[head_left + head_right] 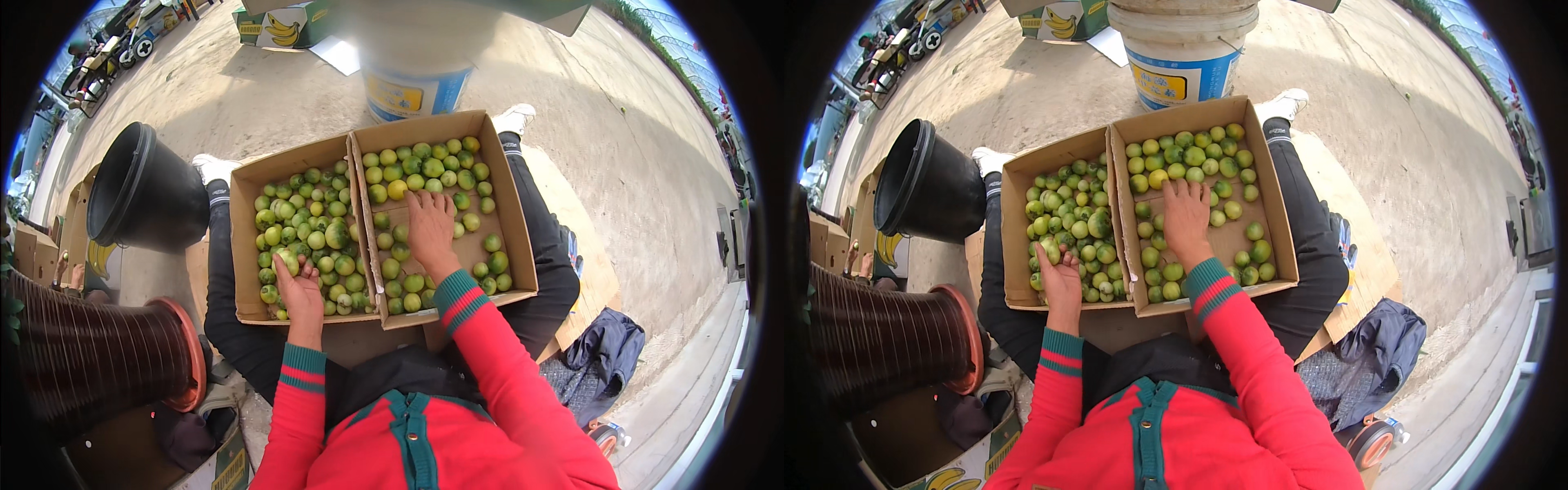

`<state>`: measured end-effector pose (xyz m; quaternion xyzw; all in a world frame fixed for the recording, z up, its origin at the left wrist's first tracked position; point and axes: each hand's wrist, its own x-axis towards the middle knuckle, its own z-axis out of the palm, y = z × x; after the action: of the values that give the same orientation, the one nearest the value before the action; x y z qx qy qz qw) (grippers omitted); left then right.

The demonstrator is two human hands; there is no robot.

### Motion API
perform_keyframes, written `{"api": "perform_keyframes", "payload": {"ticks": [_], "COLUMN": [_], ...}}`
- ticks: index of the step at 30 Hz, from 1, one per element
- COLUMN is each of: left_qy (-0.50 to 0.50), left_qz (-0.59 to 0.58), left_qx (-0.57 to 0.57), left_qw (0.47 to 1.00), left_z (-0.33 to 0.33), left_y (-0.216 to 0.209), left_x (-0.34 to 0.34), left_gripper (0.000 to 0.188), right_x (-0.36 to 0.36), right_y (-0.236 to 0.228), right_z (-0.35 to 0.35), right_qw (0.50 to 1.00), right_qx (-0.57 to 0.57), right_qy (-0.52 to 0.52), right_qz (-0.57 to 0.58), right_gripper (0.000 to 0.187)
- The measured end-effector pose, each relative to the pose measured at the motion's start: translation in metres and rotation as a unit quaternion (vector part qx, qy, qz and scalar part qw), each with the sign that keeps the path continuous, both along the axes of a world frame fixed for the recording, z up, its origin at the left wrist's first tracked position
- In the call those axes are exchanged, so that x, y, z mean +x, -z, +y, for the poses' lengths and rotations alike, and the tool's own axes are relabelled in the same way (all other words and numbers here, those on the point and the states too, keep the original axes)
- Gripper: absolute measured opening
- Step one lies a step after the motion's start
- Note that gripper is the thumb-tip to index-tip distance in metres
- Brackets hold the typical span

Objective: The person sits on the ground and sorts green round fruit by hand from a full cardboard box into an empty one. The person repeatedly picks fruit from the right box and places it into the left box, gradually filling the second container.

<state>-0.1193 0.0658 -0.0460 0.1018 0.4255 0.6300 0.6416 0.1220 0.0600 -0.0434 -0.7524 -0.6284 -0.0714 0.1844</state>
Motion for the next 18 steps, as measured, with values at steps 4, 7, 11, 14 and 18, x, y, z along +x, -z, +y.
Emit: {"api": "perform_keyframes", "payload": {"ticks": [4,7,11,14,18], "left_qy": [-0.068,-0.047,0.039,0.116,0.215], "left_qz": [-0.066,-0.028,0.108,0.221,0.290], "left_qx": [-0.046,-0.033,0.087,0.181,0.271], "left_qw": [0.994,0.998,0.990,0.951,0.892], "left_z": [0.007,0.006,-0.003,-0.009,-0.019], "left_y": [0.013,0.013,0.000,-0.012,-0.020], "left_x": [-0.008,-0.007,0.008,0.018,0.028], "left_gripper": [0.029,0.029,0.030,0.031,0.049], "right_x": [0.012,0.011,0.008,-0.004,-0.031], "right_y": [0.014,0.014,0.009,-0.006,-0.044], "right_z": [-0.001,0.008,0.007,0.008,-0.005], "right_qw": [0.986,0.983,0.983,0.989,0.938], "right_qx": [-0.134,-0.165,-0.179,0.080,0.154], "right_qy": [0.035,0.039,0.041,-0.054,-0.259], "right_qz": [-0.093,-0.078,-0.023,0.112,0.170], "right_gripper": [0.035,0.031,0.035,0.041,0.053]}}
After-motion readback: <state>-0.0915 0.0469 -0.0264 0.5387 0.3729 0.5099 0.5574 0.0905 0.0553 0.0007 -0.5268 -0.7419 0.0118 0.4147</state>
